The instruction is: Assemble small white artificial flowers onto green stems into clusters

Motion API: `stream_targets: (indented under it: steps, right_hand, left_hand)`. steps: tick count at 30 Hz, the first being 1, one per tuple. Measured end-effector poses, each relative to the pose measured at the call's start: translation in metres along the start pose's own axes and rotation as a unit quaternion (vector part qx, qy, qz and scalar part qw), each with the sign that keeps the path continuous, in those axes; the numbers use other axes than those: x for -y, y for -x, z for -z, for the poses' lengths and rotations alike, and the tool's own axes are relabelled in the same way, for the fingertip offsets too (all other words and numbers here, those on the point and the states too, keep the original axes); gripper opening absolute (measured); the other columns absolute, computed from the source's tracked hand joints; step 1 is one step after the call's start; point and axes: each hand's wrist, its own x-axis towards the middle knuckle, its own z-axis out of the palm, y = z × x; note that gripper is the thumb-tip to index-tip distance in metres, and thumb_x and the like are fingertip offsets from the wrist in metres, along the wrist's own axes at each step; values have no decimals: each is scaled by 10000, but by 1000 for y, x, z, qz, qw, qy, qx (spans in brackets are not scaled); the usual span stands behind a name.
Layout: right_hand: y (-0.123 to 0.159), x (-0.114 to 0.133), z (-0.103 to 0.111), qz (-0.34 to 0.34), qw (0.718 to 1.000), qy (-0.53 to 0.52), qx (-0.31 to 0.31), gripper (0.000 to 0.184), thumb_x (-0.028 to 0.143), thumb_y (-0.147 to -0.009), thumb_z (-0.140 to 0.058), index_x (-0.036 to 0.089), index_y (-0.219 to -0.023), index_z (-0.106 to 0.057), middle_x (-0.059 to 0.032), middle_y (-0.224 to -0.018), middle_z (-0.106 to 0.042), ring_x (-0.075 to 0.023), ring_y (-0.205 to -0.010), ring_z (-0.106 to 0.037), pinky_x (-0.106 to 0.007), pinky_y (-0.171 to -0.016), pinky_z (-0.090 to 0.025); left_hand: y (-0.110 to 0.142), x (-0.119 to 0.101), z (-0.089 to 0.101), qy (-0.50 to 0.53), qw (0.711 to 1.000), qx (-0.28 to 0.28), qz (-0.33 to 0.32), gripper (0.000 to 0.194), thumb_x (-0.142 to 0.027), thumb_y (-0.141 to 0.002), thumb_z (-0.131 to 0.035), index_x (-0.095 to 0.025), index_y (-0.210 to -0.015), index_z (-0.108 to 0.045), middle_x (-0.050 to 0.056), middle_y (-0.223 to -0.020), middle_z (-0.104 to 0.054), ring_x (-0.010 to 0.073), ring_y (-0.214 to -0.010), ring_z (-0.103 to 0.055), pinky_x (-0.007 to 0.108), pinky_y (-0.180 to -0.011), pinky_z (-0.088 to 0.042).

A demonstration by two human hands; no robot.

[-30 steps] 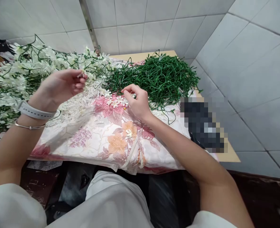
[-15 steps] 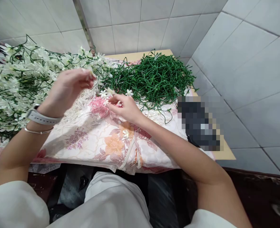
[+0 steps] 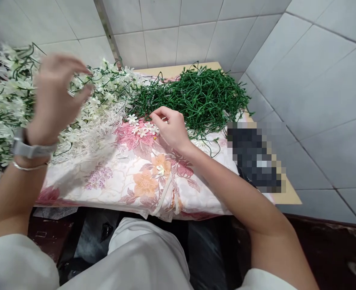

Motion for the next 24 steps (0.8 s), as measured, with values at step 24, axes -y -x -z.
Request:
stream_targets:
  steps: [24]
  right_hand:
    - [17,-9,-20,300,884,304,188,225,190,-924,-463,175,-811,-657,-97,-836,-650,-217,-823,-487,-363,-742,-378]
  left_hand:
    - [46,-7,-73,402,879,83,242,198,-301,-639,-789,-151,-704,-678,12,-718,-638,106,-662,-586,234,-651,-485]
